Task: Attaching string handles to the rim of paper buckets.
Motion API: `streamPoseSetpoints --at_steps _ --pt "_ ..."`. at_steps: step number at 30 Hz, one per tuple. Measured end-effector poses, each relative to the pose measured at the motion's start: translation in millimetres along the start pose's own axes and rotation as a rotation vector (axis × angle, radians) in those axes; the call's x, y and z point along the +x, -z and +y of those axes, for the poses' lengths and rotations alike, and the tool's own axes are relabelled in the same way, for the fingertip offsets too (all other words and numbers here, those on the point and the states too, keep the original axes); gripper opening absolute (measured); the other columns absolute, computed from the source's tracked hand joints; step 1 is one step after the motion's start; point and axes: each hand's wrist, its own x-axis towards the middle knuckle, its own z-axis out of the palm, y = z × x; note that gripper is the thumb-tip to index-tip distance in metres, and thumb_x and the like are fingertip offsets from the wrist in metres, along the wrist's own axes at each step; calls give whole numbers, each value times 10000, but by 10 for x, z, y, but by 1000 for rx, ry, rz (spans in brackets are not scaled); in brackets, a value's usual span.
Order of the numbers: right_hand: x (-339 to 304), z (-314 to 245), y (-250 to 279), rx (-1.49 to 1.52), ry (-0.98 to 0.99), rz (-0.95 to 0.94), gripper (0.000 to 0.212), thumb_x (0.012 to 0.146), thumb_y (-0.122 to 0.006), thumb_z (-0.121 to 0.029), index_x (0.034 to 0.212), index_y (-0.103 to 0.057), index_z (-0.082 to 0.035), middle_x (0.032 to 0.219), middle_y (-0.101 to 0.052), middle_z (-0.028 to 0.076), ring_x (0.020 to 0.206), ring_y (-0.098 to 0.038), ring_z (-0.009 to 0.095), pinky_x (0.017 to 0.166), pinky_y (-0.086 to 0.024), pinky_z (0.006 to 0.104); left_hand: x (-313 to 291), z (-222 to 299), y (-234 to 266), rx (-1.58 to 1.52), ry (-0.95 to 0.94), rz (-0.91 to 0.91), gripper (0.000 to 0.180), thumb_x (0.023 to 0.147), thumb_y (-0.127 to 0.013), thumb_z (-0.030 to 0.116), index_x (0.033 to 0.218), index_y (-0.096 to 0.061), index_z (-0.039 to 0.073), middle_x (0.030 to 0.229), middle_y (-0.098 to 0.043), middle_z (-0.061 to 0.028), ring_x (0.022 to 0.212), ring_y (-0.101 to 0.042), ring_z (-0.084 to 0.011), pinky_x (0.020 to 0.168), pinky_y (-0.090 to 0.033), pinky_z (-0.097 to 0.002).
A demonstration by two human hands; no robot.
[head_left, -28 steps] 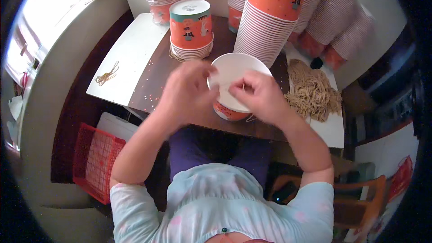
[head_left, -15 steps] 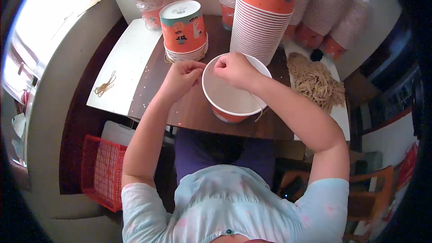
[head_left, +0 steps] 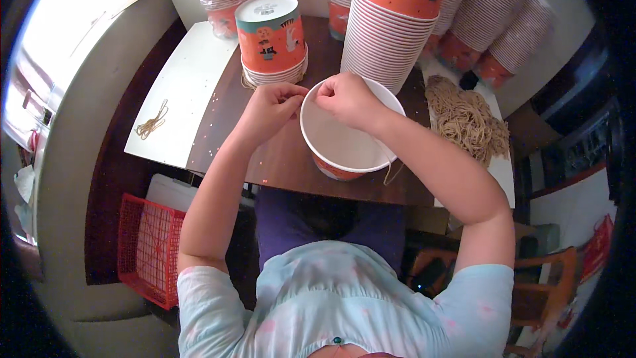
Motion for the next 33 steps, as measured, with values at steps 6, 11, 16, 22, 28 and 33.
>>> streamPoseSetpoints --at_steps 6,11,16,22,28,33 --pt "8 -22 -28 -49 -2 58 164 775 -611 -132 665 -597 -11 590 -565 21 552 -507 84 507 -421 275 -22 47 -11 -25 2 -47 207 872 -534 65 998 -649 -51 840 -657 -53 732 -593 -76 667 -494 -219" --pt "9 -19 -41 -60 29 3 149 772 -621 -127 689 -618 -3 616 -592 39 580 -527 91 541 -437 277 -65 70 22 44 4 -90 188 848 -555 63 958 -664 -44 786 -660 -48 691 -590 -77 645 -495 -234" --pt "-156 -111 41 -131 40 -120 129 771 -621 -120 765 -665 2 659 -635 66 630 -573 110 605 -465 287 -320 313 -123 572 -55 15 186 761 -606 112 831 -657 -53 645 -623 -144 612 -610 -152 600 -487 -320" --pt "-326 -131 222 -40 114 -367 318 759 -658 -201 1011 -642 -8 841 -658 95 753 -609 147 694 -479 296 -564 33 -285 191 57 23 162 838 -575 129 790 -616 -20 665 -598 -25 592 -552 -78 537 -442 -221" --pt "-807 -395 645 -434 125 -458 469 694 -725 -287 1062 -597 -25 779 -607 98 720 -608 226 668 -473 333 -1069 109 -317 -485 139 105 126 874 -555 129 879 -574 4 759 -581 -7 623 -487 -45 568 -396 -185" --pt "-985 -421 602 -624 296 -255 283 703 -702 -188 922 -623 -27 751 -597 111 690 -595 259 643 -469 345 -1044 276 -365 -463 -109 124 146 927 -501 138 889 -557 8 816 -607 -20 674 -526 -50 610 -426 -187"
